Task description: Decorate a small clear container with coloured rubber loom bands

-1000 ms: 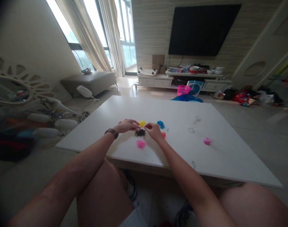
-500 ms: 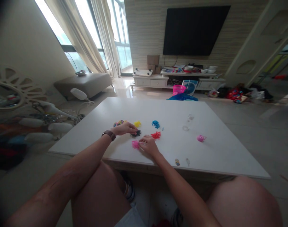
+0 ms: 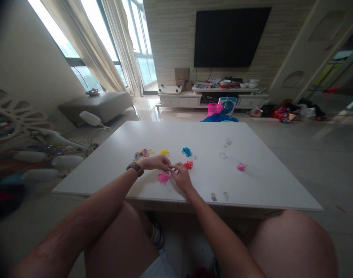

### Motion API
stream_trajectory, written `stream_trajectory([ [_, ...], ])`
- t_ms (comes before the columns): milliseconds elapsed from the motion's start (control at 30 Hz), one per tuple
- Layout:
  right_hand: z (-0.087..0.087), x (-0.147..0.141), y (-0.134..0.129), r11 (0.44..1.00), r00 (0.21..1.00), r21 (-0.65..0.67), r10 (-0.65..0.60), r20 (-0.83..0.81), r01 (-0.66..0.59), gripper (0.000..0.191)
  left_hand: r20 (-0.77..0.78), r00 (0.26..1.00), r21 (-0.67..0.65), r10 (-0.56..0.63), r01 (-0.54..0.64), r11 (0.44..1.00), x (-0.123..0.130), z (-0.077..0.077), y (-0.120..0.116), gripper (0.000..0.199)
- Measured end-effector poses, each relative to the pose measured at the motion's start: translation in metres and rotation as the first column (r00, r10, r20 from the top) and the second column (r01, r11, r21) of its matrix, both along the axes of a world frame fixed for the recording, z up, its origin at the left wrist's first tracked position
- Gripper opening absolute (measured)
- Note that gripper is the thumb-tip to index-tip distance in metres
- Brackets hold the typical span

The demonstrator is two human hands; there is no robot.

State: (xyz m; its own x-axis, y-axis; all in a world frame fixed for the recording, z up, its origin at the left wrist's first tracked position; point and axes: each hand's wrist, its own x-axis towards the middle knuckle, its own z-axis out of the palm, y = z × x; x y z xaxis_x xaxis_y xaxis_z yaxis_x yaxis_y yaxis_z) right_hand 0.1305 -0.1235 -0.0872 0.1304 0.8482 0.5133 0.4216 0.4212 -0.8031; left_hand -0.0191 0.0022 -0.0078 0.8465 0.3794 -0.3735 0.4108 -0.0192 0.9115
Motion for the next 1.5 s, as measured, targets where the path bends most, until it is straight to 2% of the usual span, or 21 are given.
stream_trajectory([
  [267, -0.004, 0.003, 0.000, 0.993, 0.992, 0.016, -0.115, -0.056, 0.116, 0.019, -0.023, 0.998, 0.007, 0.058, -0.058, 0.998, 0.001, -0.001, 0.004, 0.028],
  [467, -0.001, 0.002, -0.001, 0.985, 0.980, 0.020, -0.168, -0.105, 0.171, 0.019, 0.057, 0.996, 0.011, 0.065, -0.066, 0.998, 0.001, -0.003, 0.012, 0.023],
  [567, 0.000, 0.001, -0.002, 0.983, 0.977, 0.015, -0.182, -0.112, 0.185, 0.017, 0.070, 0.987, 0.016, 0.143, -0.145, 0.989, 0.002, -0.006, 0.019, 0.022],
  [633, 0.000, 0.002, -0.002, 0.981, 0.975, 0.016, -0.192, -0.114, 0.195, 0.016, 0.092, 0.957, 0.073, 0.277, -0.284, 0.956, 0.002, -0.010, 0.026, 0.021],
  [733, -0.001, 0.002, -0.002, 0.977, 0.972, 0.015, -0.208, -0.114, 0.211, 0.013, 0.122, 0.852, 0.148, 0.510, -0.524, 0.839, -0.002, -0.018, 0.039, 0.017],
  [800, -0.002, 0.002, -0.002, 0.974, 0.968, 0.011, -0.225, -0.109, 0.227, 0.011, 0.112, 0.774, 0.138, 0.624, -0.633, 0.761, -0.005, -0.024, 0.048, 0.015],
  [900, -0.003, 0.002, -0.001, 0.971, 0.967, 0.008, -0.238, -0.097, 0.239, 0.010, 0.108, 0.673, 0.069, 0.732, -0.739, 0.670, -0.006, -0.034, 0.057, 0.013],
  [1000, -0.004, 0.002, 0.000, 0.970, 0.966, 0.011, -0.239, -0.096, 0.241, 0.010, 0.131, 0.604, 0.009, 0.786, -0.793, 0.609, -0.002, -0.041, 0.062, 0.013],
  [1167, -0.006, 0.001, 0.000, 0.969, 0.966, 0.006, -0.244, -0.089, 0.246, 0.011, 0.148, 0.576, -0.033, 0.804, -0.810, 0.586, 0.005, -0.042, 0.067, 0.015],
  [1267, -0.006, 0.004, -0.001, 0.952, 0.950, 0.028, -0.303, -0.072, 0.306, 0.011, 0.152, 0.570, -0.049, 0.807, -0.811, 0.582, 0.005, -0.039, 0.067, 0.018],
  [1400, -0.005, 0.025, -0.005, 0.854, 0.858, 0.114, -0.513, 0.021, 0.507, 0.012, 0.168, 0.559, -0.050, 0.812, -0.818, 0.573, -0.001, -0.031, 0.068, 0.023],
  [1500, -0.006, 0.045, -0.006, 0.775, 0.767, 0.123, -0.632, 0.114, 0.620, 0.012, 0.194, 0.558, -0.032, 0.807, -0.819, 0.573, -0.010, -0.022, 0.068, 0.022],
])
